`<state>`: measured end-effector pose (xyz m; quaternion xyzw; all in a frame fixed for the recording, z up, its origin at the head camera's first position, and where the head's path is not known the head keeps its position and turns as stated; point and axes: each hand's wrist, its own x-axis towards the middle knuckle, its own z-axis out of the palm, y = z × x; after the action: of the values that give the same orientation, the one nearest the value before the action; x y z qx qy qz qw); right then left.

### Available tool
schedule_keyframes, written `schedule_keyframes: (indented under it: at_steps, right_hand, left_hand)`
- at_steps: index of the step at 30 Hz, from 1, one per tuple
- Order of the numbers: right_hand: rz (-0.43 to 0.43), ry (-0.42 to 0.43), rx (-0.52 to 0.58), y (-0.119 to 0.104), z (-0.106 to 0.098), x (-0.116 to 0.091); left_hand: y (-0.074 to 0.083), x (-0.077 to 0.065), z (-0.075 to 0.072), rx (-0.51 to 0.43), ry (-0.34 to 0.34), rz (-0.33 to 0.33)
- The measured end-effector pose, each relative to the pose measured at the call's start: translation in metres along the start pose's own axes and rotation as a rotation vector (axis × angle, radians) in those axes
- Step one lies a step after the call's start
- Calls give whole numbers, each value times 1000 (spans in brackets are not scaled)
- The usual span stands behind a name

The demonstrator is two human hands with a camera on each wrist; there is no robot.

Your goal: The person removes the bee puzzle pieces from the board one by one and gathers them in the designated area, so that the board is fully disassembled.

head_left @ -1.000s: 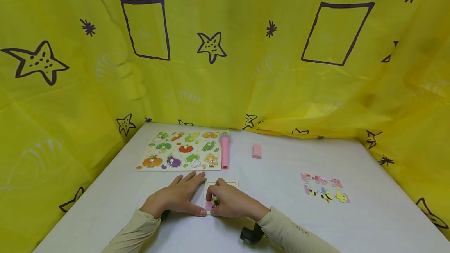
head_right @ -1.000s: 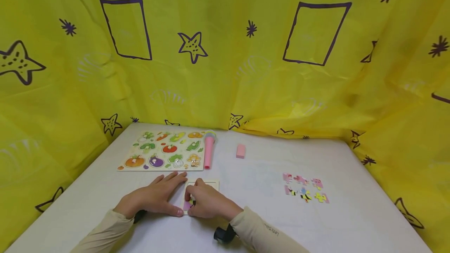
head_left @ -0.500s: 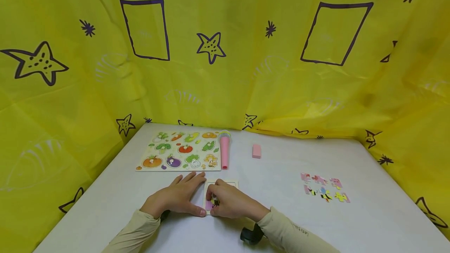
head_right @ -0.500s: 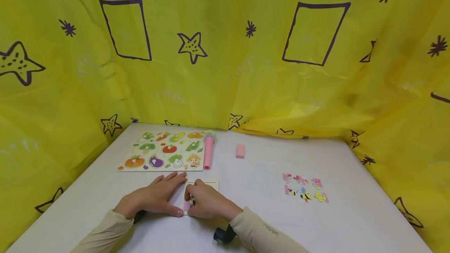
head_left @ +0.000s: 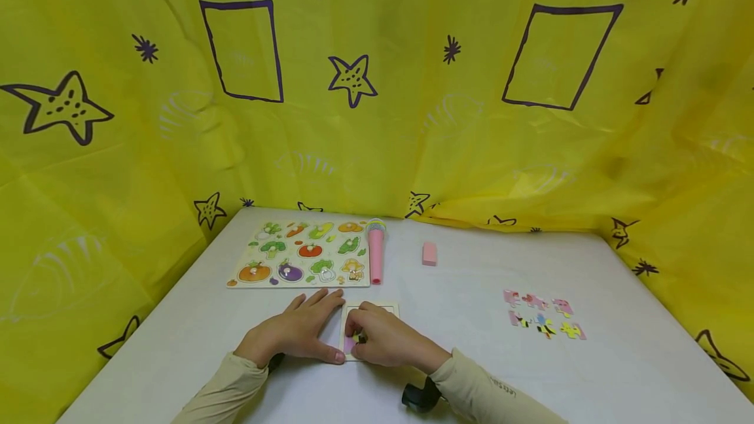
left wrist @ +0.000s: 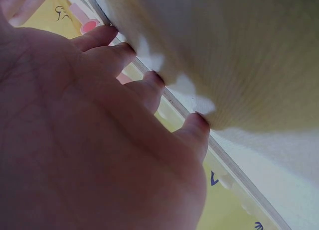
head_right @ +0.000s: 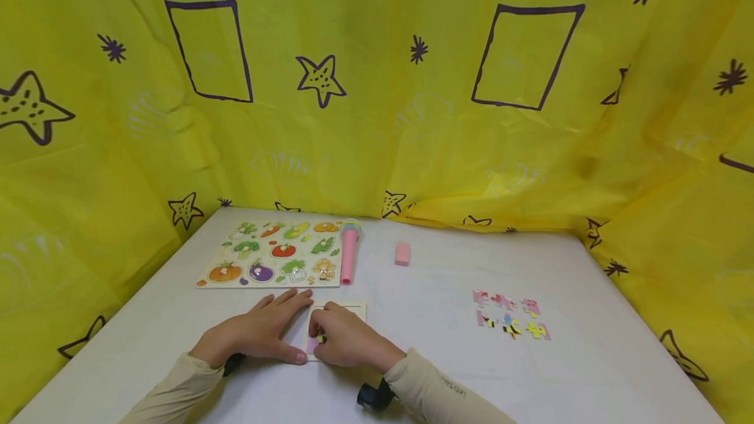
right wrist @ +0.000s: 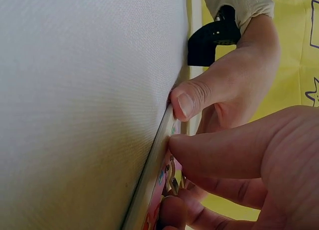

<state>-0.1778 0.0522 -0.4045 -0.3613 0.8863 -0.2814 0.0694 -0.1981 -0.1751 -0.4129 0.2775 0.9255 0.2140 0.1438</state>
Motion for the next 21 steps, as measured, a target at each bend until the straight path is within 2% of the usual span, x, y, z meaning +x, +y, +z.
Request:
schedule_keyframes:
  at_steps: [11, 21]
  right_hand:
    - [47, 19, 34, -3, 4, -1]
    - [8, 56, -78, -6, 8, -4]
  left_hand:
    - [-1, 1, 0, 6, 2, 12]
    - [-1, 0, 1, 3, 8, 10]
